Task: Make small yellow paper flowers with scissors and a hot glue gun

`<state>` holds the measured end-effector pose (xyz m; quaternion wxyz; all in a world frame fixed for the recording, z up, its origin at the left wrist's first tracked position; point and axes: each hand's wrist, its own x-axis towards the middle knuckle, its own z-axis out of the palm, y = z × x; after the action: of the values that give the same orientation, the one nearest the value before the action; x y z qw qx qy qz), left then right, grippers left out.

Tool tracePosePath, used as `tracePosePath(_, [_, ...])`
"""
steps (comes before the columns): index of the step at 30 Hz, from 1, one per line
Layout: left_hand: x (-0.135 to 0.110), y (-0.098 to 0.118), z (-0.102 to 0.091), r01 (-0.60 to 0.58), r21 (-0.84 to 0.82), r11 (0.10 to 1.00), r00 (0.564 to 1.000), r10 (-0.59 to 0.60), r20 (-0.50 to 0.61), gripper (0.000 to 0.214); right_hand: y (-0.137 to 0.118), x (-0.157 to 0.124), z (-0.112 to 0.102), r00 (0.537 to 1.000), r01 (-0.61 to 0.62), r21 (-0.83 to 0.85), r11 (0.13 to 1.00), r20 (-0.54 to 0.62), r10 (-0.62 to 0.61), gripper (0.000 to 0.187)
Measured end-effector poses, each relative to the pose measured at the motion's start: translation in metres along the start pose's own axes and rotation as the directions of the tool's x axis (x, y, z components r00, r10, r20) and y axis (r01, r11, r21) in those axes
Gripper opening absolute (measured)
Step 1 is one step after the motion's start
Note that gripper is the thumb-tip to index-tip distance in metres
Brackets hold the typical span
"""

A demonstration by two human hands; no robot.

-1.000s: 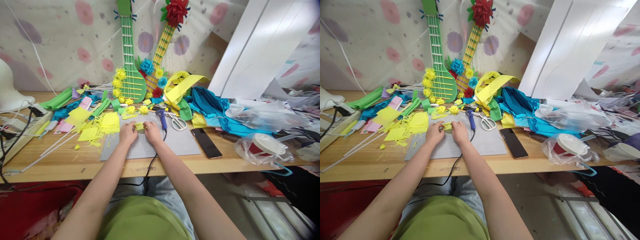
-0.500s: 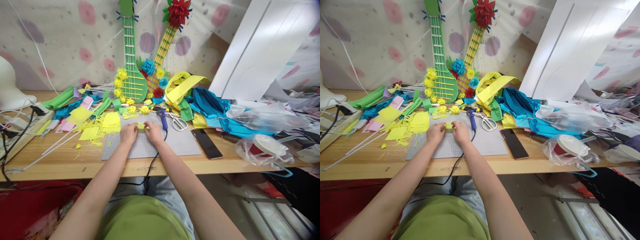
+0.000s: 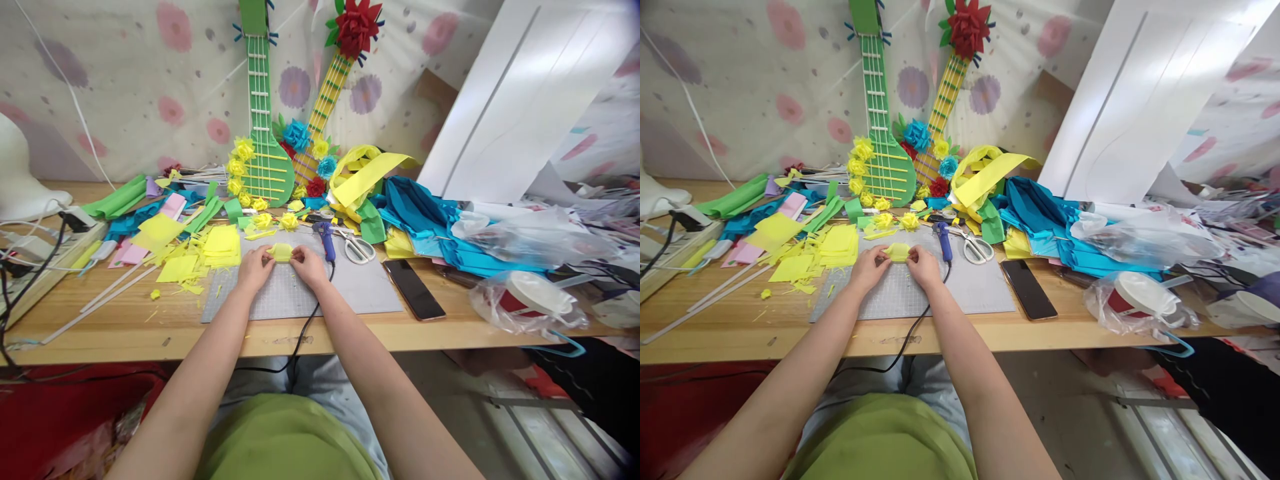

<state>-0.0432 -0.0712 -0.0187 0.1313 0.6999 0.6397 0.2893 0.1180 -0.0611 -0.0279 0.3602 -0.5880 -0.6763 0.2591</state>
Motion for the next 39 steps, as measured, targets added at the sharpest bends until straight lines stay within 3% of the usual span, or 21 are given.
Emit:
tracePosePath(5, [0.005,-0.002,0.005,0.093,-0.015,0.996,0.996,-0.093,0.0,0.038,-0.004,0.001,0.002,0.999,-0.048,-0.078,0.996,-0.021,0.047,0.015])
tracePosePath(14, [0.012,0.002,0.009,0.157,-0.01,0.988,0.987,-0.157,-0.043,0.047,-0.009,-0.002,0.007,0.996,-0.053,-0.195,0.979,-0.082,0.038,0.019])
tracePosePath(23, [0.01,0.008,0.007,0.15,0.073,0.986,0.987,-0.145,-0.07,0.047,-0.012,-0.002,0.007,0.997,-0.041,-0.255,0.966,-0.068,0.024,0.024])
tracePosePath(30, [0.011,0.008,0.008,0.163,0.105,0.981,0.985,-0.156,-0.072,0.03,-0.01,-0.001,0.011,0.997,-0.038,-0.327,0.944,-0.071,0.015,0.023])
tracePosePath(34, [0.012,0.008,0.01,0.129,0.169,0.977,0.991,-0.119,-0.065,0.011,-0.01,-0.001,0.012,0.996,-0.033,-0.382,0.924,-0.085,0.0,0.018])
tracePosePath(39, [0.011,0.009,0.011,0.078,0.176,0.981,0.996,-0.068,-0.062,0.005,-0.012,-0.003,0.01,0.998,-0.007,-0.417,0.909,-0.065,-0.022,0.015])
